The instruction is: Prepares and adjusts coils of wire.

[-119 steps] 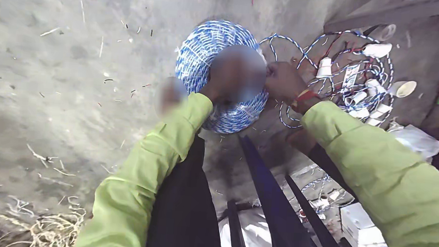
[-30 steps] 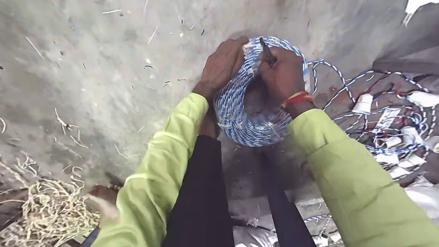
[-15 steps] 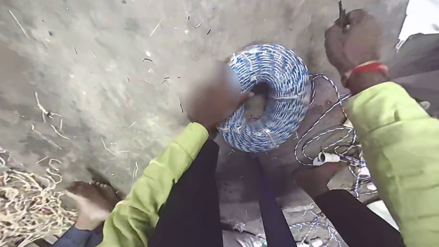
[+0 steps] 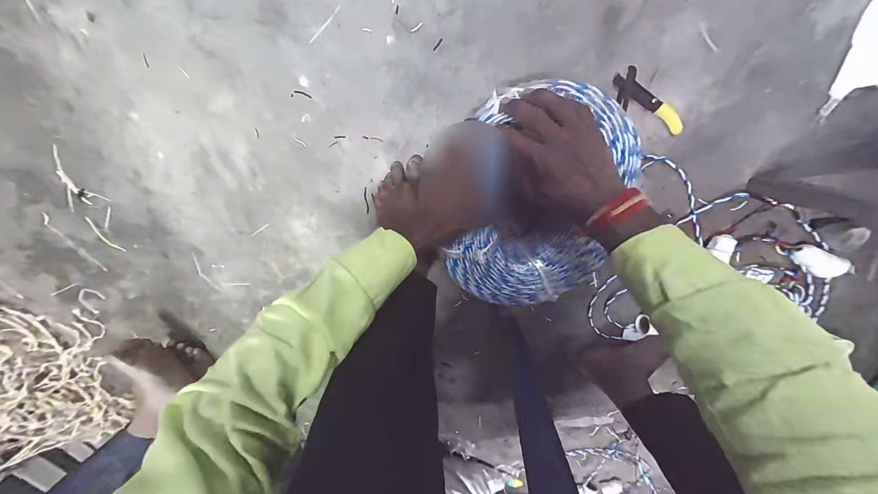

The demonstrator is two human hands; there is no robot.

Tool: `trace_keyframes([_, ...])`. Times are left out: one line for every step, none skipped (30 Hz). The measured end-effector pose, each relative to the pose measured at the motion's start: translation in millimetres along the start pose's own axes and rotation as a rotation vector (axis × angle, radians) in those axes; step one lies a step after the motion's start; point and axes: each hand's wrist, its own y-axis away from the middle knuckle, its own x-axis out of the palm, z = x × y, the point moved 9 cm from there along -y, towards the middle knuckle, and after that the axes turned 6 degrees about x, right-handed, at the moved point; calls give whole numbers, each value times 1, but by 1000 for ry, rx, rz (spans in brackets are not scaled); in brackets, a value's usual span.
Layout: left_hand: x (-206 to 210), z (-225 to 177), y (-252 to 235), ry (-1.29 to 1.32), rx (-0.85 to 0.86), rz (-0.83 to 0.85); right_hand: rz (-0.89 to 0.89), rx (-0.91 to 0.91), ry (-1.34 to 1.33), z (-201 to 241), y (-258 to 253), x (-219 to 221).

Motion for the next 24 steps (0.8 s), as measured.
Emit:
trace_keyframes([-1, -2, -5, 43, 25, 26, 2, 4, 29, -10, 6, -1])
trace_keyframes([-3, -5, -10, 79, 51, 47, -16, 18, 43, -22, 14, -8])
trace_keyframes([-6, -7, -15, 97, 75, 66, -27, 38, 57, -34, 21, -18])
trace_keyframes([-9, -11, -21, 113, 106, 87, -22, 67, 81, -44, 27, -28])
trace_keyframes([-12, -18, -27, 110, 138, 112, 11, 98, 99, -52, 36, -36])
trace_keyframes([-15, -25, -33, 91, 165, 140, 70, 130, 112, -56, 41, -42])
trace_keyframes([-19, -32, -41, 62, 194, 159, 122, 151, 114, -60, 42, -48])
trace_keyframes([-25, -41, -49, 53, 224, 182, 152, 174, 107, -63, 42, -53])
trace_keyframes([-29, -47, -56, 30, 246, 200, 177, 201, 110, -66, 43, -56])
trace_keyframes([-32, -52, -62, 14, 263, 205, 193, 221, 115, -69, 43, -57])
trace_keyframes([-33, -54, -66, 4, 272, 209, 189, 213, 122, -69, 43, -57])
trace_keyframes([-35, -56, -67, -7, 277, 204, 178, 180, 141, -67, 45, -55])
trace_keyframes([-35, -57, -66, -10, 282, 188, 187, 151, 169, -64, 48, -50])
trace_keyframes([-33, -59, -63, -11, 300, 152, 227, 152, 203, -62, 53, -43])
trace_keyframes([-31, -59, -59, -25, 343, 96, 269, 177, 241, -61, 59, -37])
trace_keyframes([-25, -60, -51, -50, 429, 20, 312, 238, 273, -57, 70, -33])
trace_keyframes([-17, -57, -40, -77, 532, -79, 359, 317, 295, -50, 85, -32])
trace_keyframes([-11, -53, -32, -106, 612, -186, 410, 420, 284, -40, 101, -36])
trace_keyframes([-9, -51, -31, -137, 637, -225, 493, 546, 257, -28, 121, -43])
trace_keyframes([-9, -49, -33, -169, 644, -241, 643, 694, 236, -15, 150, -49])
trace_keyframes([-4, -46, -31, -185, 644, -220, 834, 822, 184, 9, 189, -57])
trace_keyframes([1, -41, -28, -200, 649, -187, 956, 880, 95, 41, 229, -69])
trace_keyframes([1, -37, -31, -222, 629, -138, 967, 876, 28, 72, 263, -85])
trace_keyframes([-5, -36, -35, -225, 600, -58, 928, 841, -43, 102, 291, -104])
